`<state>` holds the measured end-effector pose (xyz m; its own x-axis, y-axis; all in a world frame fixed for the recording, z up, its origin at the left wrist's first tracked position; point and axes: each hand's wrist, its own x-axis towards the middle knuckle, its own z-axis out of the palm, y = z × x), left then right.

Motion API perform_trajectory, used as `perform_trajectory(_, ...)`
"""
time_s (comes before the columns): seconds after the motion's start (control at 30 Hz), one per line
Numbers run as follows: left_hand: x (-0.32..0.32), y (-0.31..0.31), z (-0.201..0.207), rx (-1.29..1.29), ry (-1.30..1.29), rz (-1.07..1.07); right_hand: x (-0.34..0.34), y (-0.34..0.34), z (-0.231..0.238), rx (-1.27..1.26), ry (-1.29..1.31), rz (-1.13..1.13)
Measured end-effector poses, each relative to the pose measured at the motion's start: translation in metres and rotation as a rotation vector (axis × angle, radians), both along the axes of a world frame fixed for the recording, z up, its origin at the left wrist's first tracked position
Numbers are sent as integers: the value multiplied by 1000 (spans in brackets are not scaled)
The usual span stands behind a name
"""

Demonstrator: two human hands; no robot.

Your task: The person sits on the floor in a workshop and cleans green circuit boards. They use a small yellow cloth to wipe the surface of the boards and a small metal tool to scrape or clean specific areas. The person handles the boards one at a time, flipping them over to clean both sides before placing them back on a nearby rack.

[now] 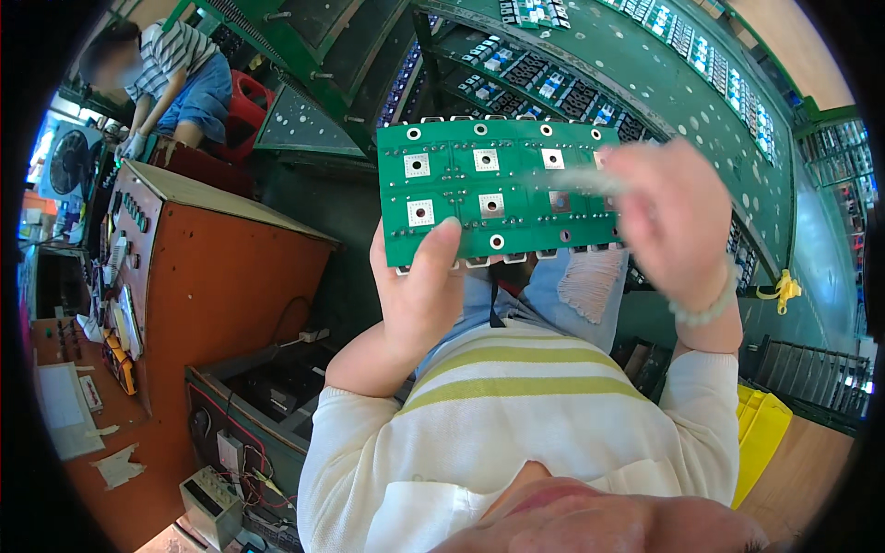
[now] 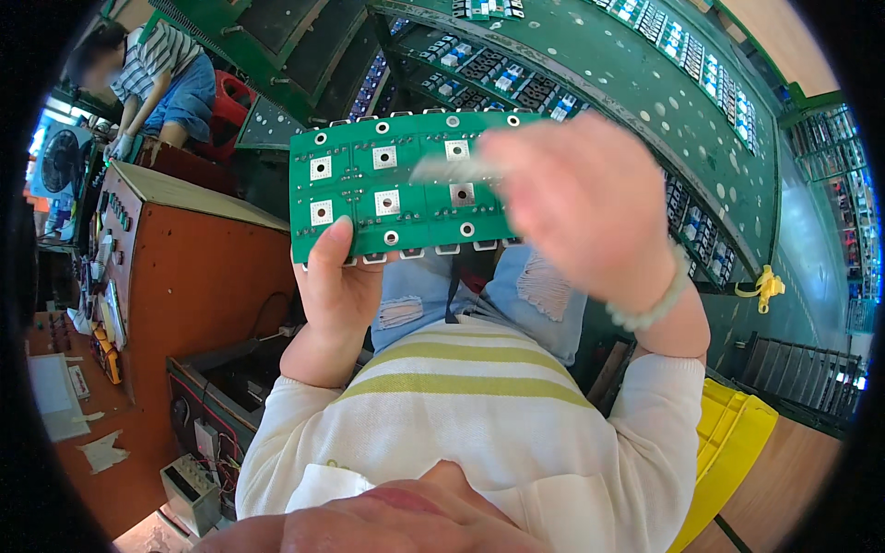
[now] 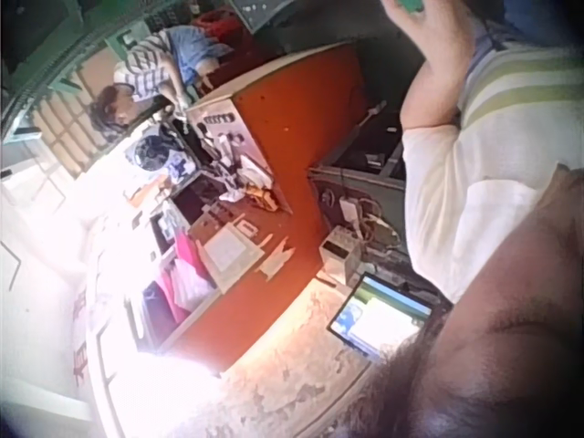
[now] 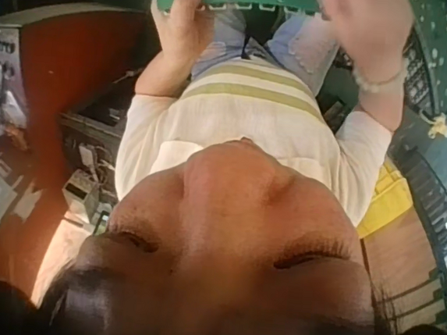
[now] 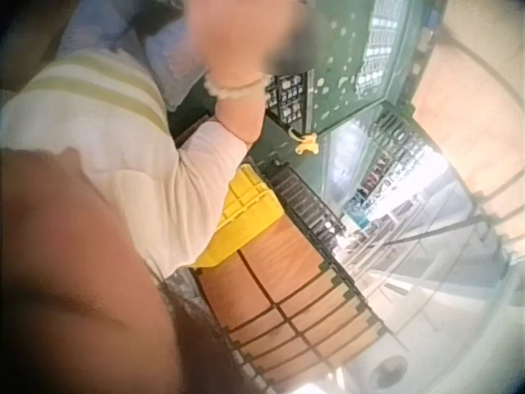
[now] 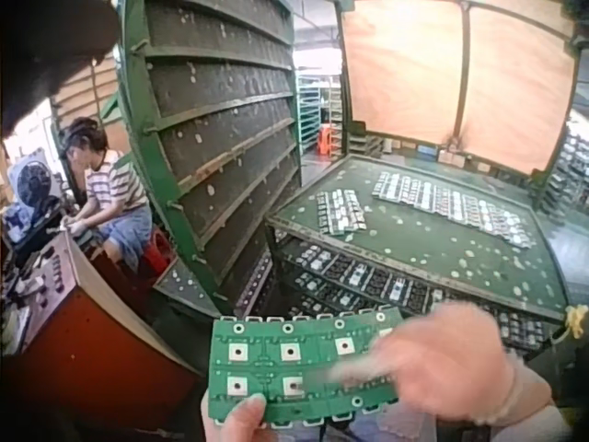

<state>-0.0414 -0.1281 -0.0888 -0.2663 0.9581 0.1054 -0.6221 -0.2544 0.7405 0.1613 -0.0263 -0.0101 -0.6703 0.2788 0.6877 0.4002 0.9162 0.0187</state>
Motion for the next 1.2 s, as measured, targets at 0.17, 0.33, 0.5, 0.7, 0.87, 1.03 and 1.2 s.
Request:
perform_trajectory(0.17,4,-3,9,-65,-62,-6,-16,-20,-1,217,-118,-49)
perform_trajectory(0.33,4,-7,14,-55,-109,-63,-25,-21,-3,226,-73,-45)
perform_trajectory(0.5,0,-10,13,-42,-116,-113,-28,-18,-5,185,-10,-17)
perform_trajectory(0.7,0,-10,14,-72,-134,-124,-27,-18,-2,119,-15,-38)
perform_trajectory(0.87,3,-7,18,-109,-113,-100,-25,-15,-3,104,4,-15)
perform_trajectory(1.03,5,-6,21,-123,-107,-110,-23,-15,-3,88,3,-5)
perform_trajectory(1.2,5,-5,22,-155,-97,-112,-22,-11,-6,76,17,-6)
